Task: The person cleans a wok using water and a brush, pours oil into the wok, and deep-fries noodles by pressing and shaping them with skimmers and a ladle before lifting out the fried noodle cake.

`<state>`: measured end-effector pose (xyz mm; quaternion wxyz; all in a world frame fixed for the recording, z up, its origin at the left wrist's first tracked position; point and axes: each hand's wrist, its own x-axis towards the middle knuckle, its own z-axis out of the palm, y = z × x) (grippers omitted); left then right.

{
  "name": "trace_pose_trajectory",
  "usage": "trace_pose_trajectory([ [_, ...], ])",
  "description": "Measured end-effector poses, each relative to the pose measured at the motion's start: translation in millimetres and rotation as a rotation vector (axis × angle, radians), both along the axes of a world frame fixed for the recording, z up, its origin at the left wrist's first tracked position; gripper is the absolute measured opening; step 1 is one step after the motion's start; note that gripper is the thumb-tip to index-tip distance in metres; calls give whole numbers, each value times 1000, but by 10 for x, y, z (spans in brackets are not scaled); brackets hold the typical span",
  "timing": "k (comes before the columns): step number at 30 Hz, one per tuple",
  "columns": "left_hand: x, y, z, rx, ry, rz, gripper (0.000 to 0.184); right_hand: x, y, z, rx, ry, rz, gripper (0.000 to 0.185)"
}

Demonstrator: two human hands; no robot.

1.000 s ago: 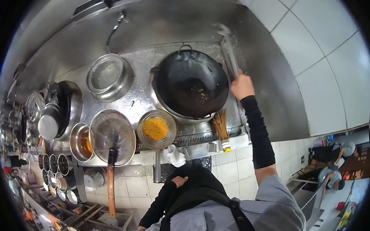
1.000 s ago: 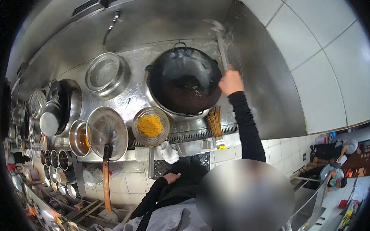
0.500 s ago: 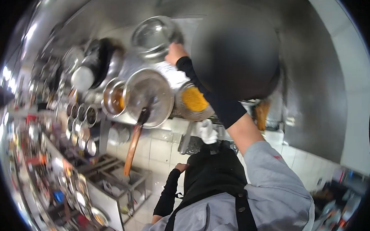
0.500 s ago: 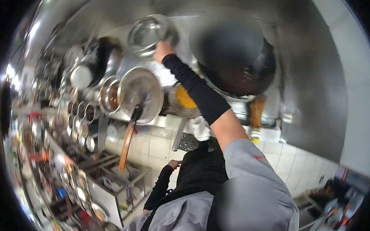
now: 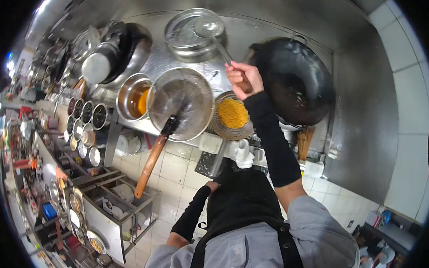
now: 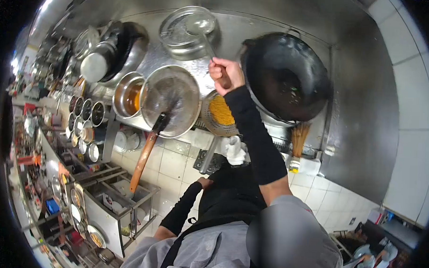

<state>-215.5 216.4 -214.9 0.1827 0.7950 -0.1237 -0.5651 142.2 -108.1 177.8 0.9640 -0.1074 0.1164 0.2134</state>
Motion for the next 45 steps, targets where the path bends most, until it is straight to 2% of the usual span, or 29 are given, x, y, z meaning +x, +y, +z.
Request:
trace_pose_trajectory([
  [1, 248, -272, 558, -12, -30, -92, 49, -226, -84, 113, -89, -10, -53, 15],
  [2, 60, -293, -33, 53, 75, 274, 48, -478, -195, 232, -139, -37, -46, 15],
  [4, 308, -758, 234, -89, -87, -381, 43, -976, -336, 548, -236, 9, -113, 15],
  [5, 240, -910, -87, -171, -209, -630, 41, -1226, -377, 717, -281, 89, -189, 18],
  [8, 20, -1483, -699, -243, -271, -696, 45, -1898, -701, 917, -321, 139, -275, 13],
  [9, -52, -1717, -648, -232, -241, -661, 45, -2097, -807, 933, -333, 148, -290, 19],
  [14, -426, -2917, -257, -111, 10, -324, 45, -2727, -1309, 977, -614, 278, -395, 13],
  [18, -779, -3715, -306, -72, 136, -147, 45, -3095, -1740, 822, -995, 304, -341, 13],
  [21, -937, -4169, -347, -44, 192, -6, 45, -3451, -1901, 802, -1456, 290, -297, 22],
  [22, -981, -4275, -365, -33, 209, 35, 45, -3617, -1934, 736, -1620, 368, -319, 39],
  [24, -1040, -4425, -391, -19, 234, 113, 45, -3988, -2165, 564, -2198, 168, -220, 50],
  [25, -1057, -4481, -414, -12, 243, 149, 45, -4110, -2184, 602, -2383, 141, -176, 50],
  [27, -1101, -4522, -461, -6, 275, 210, 45, -4339, -2189, 547, -2489, 156, -216, 53],
  [29, -1096, -4519, -510, -7, 307, 263, 45, -4465, -2127, 497, -2527, 157, -236, 54],
  [31, -1068, -4421, -533, -11, 339, 295, 45, -4393, -1940, 553, -2406, 320, -146, 54],
  [35, -825, -3829, -441, -8, 372, 339, 45, -3836, -1603, 427, -2415, -80, -262, 54],
  [39, -519, -2503, -250, 173, 458, 351, 45, -2764, -1050, 483, -2192, -232, -267, 51],
  [40, -611, -1988, -467, 62, 132, 281, 50, -2424, -888, 503, -2170, -278, -235, 45],
  [42, -418, -1125, 31, 144, -145, 292, 53, -1700, -575, 480, -2123, -384, -207, 35],
  [43, -282, -782, 401, 253, -154, 279, 55, -1300, -433, 394, -2095, -449, -217, 30],
  [45, -166, -90, 641, 238, -147, 175, 49, -457, -203, 106, -2159, -544, -203, 24],
])
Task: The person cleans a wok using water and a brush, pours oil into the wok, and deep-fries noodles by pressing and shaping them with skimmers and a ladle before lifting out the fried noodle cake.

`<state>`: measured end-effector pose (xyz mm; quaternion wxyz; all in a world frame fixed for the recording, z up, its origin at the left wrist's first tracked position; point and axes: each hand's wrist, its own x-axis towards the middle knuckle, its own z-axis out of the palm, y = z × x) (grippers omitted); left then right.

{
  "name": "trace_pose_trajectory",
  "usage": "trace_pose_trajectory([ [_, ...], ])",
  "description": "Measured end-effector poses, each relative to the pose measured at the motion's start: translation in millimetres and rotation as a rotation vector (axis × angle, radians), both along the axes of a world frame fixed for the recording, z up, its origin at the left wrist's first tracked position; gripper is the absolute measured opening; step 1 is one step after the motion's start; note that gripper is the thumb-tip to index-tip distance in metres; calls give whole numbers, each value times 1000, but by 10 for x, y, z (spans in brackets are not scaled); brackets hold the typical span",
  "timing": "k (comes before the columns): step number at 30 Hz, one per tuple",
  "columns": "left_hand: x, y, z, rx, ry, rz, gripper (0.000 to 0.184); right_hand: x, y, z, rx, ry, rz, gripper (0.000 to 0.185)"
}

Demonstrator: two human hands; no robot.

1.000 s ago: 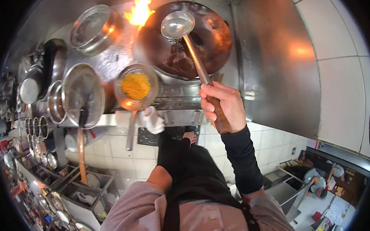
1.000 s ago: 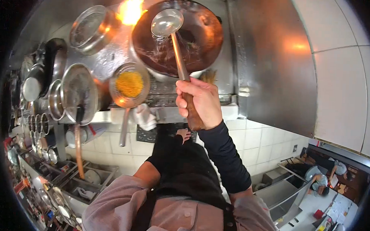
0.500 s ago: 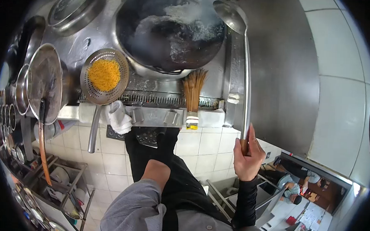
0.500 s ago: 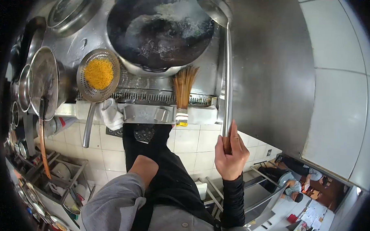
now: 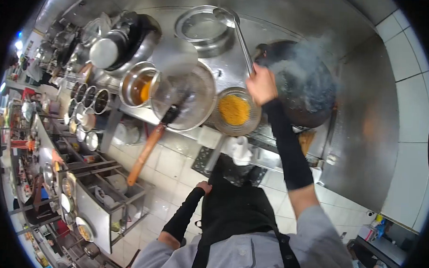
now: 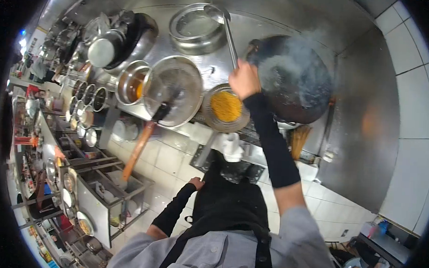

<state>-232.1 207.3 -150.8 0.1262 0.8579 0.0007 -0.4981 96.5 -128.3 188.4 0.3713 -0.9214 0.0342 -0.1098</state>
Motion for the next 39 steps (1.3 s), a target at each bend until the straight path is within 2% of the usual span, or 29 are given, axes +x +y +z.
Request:
trace_pose_trajectory([
  [2, 94, 517, 221, -96, 104, -72, 48, 767, 282, -148, -69, 6, -14, 26],
  [3, 180, 633, 662, -226, 113, 61, 46, 1058, 417, -133, -13, 90, -36, 27],
  [4, 127, 806, 673, -310, 59, 152, 44, 1314, 538, -114, 40, 174, -61, 27],
  [6, 217, 941, 893, -345, 117, 248, 44, 1764, 777, -146, 59, 352, -76, 31],
  [7, 255, 965, 916, -331, 90, 240, 45, 2027, 826, -331, 359, 502, -102, 22],
  [9, 304, 982, 926, -300, 40, 213, 46, 2138, 748, -797, 1393, 646, 52, 12],
  [10, 383, 931, 1006, -282, 62, 142, 47, 2060, 746, -701, 1911, 673, 144, 10],
  [11, 494, 863, 1074, -265, 79, 68, 49, 1888, 801, -673, 2048, 584, 64, 17],
  [12, 633, 751, 1223, -249, 97, -3, 51, 1738, 792, -642, 2140, 612, 28, 14],
  [13, 764, 630, 1433, -247, 105, -60, 51, 1605, 776, -670, 2237, 584, 75, 14],
  [14, 885, 523, 1636, -323, 92, -68, 49, 1457, 756, -714, 2334, 554, 120, 19],
  [16, 1092, 341, 2055, -471, 76, -91, 45, 1010, 668, -464, 2392, 583, 128, 23],
  [17, 1219, 245, 2254, -560, 98, -64, 42, 779, 646, -296, 2308, 498, 70, 26],
  [19, 1399, 21, 2683, -741, 156, -9, 36, 332, 483, -38, 2286, 444, 119, 22],
  [20, 1475, -113, 2971, -836, 143, 56, 27, 114, 394, 57, 2244, 393, 137, 20],
  [22, 1734, -446, 3866, -1080, 132, 49, 22, -337, 194, 285, 2205, 347, 109, 15],
  [24, 1866, -766, 4419, -1390, 52, -30, 17, -793, -1, 494, 2128, 319, 28, 13],
  [26, 1872, -1102, 4909, -1598, -90, -209, 12, -1185, -207, 666, 2016, 282, -89, 13],
  [28, 1785, -1415, 5417, -1753, -259, -348, 14, -1529, -410, 678, 1787, 241, -218, 18],
  [29, 1730, -1562, 5554, -1864, -376, -364, 29, -1702, -514, 700, 1718, 228, -261, 17],
  [30, 1689, -1701, 5674, -1923, -482, -396, 29, -1838, -622, 731, 1645, 215, -292, 16],
  [31, 1624, -1783, 5802, -1916, -542, -456, 29, -1954, -701, 736, 1648, 187, -373, 14],
  [34, 1473, -1959, 5995, -1781, -642, -670, 30, -2306, -968, 675, 1371, 179, -445, 10],
  [38, 1353, -2183, 6112, -1571, -661, -948, 33, -2826, -1243, 570, 725, 320, -487, 12],
  [39, 1309, -2247, 6115, -1541, -662, -1002, 33, -2958, -1323, 391, 356, 255, -487, 38],
])
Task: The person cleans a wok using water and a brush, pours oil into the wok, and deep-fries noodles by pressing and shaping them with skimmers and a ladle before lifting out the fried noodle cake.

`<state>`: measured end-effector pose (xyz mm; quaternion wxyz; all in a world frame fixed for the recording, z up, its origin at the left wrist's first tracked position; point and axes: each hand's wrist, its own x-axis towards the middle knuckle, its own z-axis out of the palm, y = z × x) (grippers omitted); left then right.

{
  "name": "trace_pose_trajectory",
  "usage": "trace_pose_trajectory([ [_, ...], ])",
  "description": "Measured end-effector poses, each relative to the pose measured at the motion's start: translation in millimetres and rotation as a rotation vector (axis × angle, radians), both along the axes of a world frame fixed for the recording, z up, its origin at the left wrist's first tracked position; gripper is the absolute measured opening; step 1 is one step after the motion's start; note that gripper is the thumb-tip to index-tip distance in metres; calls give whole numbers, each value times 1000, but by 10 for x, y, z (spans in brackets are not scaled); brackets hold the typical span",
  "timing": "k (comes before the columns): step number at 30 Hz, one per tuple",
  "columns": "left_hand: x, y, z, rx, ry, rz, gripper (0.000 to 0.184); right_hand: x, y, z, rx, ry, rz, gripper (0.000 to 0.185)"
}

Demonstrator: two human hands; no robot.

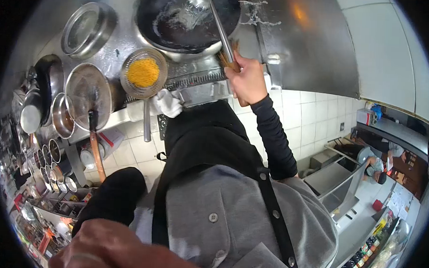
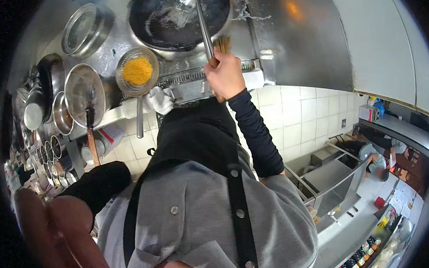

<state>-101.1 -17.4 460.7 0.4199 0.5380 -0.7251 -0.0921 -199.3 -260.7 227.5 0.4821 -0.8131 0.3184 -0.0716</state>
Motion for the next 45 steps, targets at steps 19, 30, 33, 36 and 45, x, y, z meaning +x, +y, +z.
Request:
trace_pose_trajectory([
  [19, -242, -694, 4, 336, -276, -148, 53, -2172, -182, -2680, -295, 243, -244, 14],
  [30, -219, -879, -1189, 692, 178, -226, 37, -1155, -179, -2551, -445, 229, -181, 60],
  [33, 206, -599, -675, 451, 387, -11, 36, -857, -246, -2640, -242, 362, -180, 63],
  [36, 646, 77, -112, -54, 194, 474, 36, -1070, -522, -2588, 66, 217, -214, 43],
  [45, 735, 265, 398, 240, -496, 278, 33, -705, -894, -131, 42, -194, -81, 68],
])
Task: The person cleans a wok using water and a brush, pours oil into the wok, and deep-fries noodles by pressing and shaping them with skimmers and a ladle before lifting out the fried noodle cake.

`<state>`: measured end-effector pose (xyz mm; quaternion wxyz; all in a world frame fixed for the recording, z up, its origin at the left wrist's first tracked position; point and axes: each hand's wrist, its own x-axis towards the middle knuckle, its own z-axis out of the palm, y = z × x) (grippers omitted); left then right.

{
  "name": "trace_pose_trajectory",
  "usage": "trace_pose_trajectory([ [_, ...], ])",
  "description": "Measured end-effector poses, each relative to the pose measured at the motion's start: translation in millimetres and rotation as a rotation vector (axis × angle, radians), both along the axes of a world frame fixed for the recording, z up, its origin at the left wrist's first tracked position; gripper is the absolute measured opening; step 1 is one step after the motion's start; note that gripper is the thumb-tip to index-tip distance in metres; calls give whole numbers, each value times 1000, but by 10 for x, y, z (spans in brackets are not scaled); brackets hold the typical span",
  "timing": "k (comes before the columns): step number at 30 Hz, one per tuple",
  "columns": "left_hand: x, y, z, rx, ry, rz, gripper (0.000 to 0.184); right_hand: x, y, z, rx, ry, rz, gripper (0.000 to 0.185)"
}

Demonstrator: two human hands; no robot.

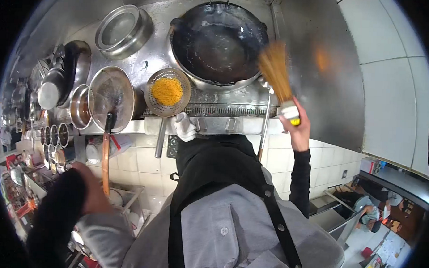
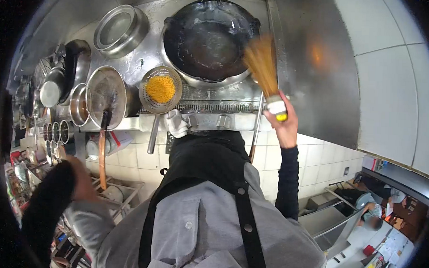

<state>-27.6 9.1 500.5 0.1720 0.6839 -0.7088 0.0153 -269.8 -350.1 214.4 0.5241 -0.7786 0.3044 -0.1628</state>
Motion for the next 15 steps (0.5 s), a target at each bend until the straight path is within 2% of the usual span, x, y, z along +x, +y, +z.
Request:
trace_pose_trajectory([
  [1, 4, -88, -23, 82, -11, -57, 33, 253, 24, 216, -79, -48, 17, 59],
  [2, -5, -148, -21, 144, -35, -103, 32, 448, -89, 76, -56, -108, 56, 56],
  [4, 8, -215, 12, 211, -52, -153, 31, 921, -146, -144, -294, -109, 149, 54],
  [8, 5, -259, -6, 298, -30, -152, 28, 1940, -250, -1008, -534, 157, 383, 40],
  [10, -3, -279, -45, 320, -13, -153, 27, 2432, -304, -1114, -556, 182, 258, 32],
  [12, -6, -270, -57, 329, 9, -134, 25, 2973, -339, -1256, -674, 142, 188, 31],
  [15, 6, -313, -49, 367, 29, -138, 24, 3378, -65, -1391, -561, 103, 108, 35],
])
